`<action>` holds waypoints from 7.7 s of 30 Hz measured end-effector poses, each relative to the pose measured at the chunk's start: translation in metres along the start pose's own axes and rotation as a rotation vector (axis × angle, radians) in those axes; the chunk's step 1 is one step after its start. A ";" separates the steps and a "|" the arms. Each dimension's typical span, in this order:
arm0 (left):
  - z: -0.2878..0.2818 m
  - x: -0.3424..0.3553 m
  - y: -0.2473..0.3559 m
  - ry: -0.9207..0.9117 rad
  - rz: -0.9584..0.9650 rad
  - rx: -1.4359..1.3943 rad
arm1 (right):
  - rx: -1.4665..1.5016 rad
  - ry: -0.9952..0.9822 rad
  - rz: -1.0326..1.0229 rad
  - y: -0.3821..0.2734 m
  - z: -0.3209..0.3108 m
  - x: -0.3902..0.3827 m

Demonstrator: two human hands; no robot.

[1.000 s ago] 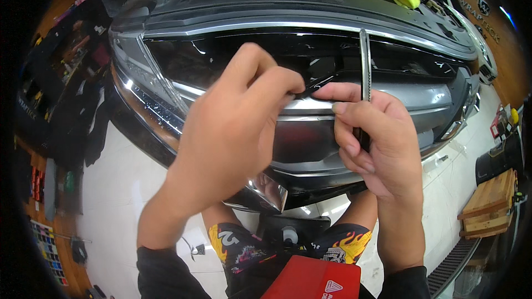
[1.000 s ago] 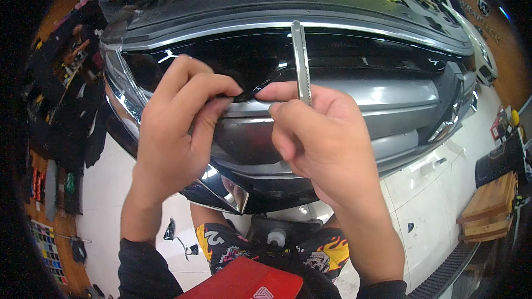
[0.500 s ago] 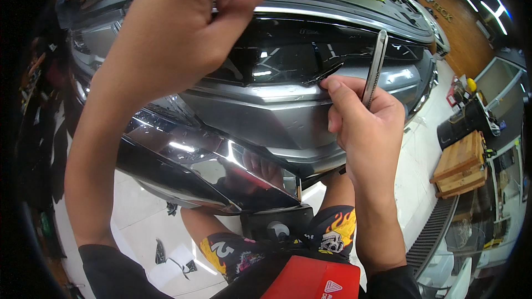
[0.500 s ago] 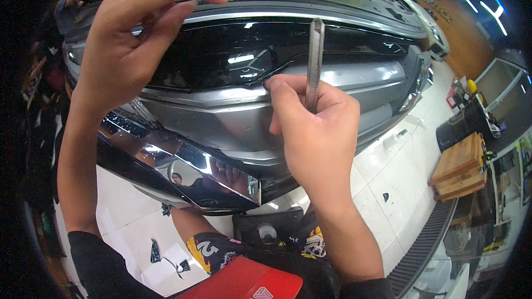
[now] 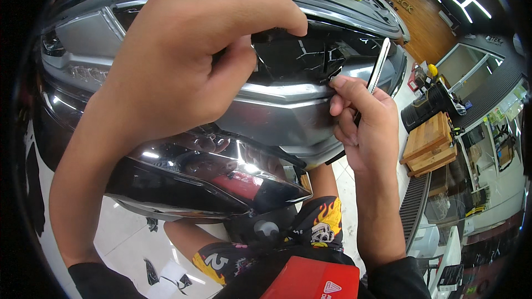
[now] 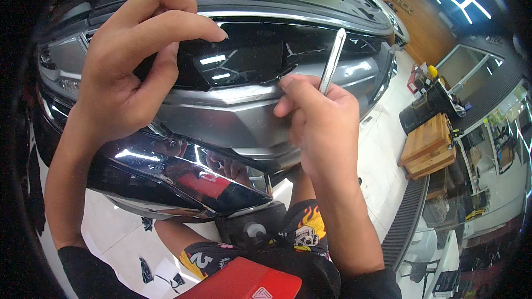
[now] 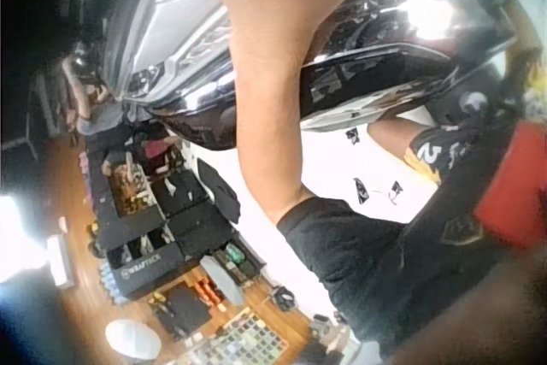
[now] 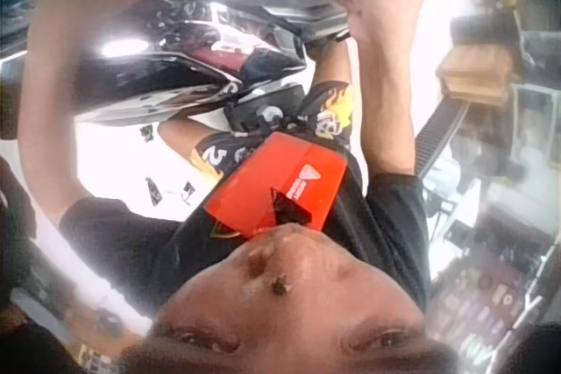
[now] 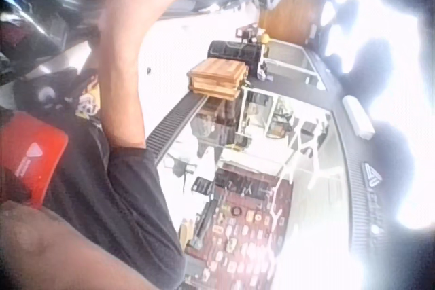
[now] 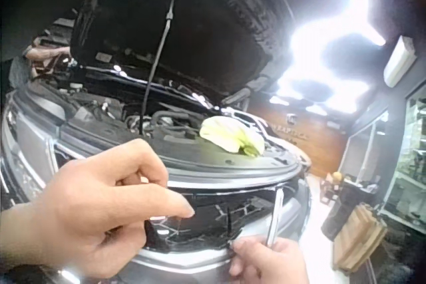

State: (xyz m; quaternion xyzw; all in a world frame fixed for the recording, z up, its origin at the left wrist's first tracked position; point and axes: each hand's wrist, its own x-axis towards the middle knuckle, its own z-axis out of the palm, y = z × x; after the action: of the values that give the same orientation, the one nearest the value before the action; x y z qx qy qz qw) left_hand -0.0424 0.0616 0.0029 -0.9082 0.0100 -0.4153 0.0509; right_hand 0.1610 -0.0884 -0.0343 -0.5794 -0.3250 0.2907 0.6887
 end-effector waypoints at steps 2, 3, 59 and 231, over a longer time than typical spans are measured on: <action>0.006 0.001 0.001 0.012 0.002 0.014 | -0.015 0.013 0.008 0.000 -0.001 0.001; 0.004 0.001 0.002 0.019 0.002 0.032 | -0.017 0.009 0.007 -0.001 0.000 0.000; 0.015 -0.014 0.003 0.065 0.011 0.049 | -0.103 -0.009 -0.302 0.026 -0.012 -0.009; 0.127 0.036 0.144 0.456 -1.007 0.384 | -0.774 -0.795 -1.389 -0.029 -0.083 0.116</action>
State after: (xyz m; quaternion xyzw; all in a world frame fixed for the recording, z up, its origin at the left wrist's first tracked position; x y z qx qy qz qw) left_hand 0.0806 -0.0733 -0.0666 -0.6635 -0.4875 -0.5676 0.0075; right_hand 0.2992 -0.0534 -0.0030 -0.2999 -0.8937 -0.1432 0.3015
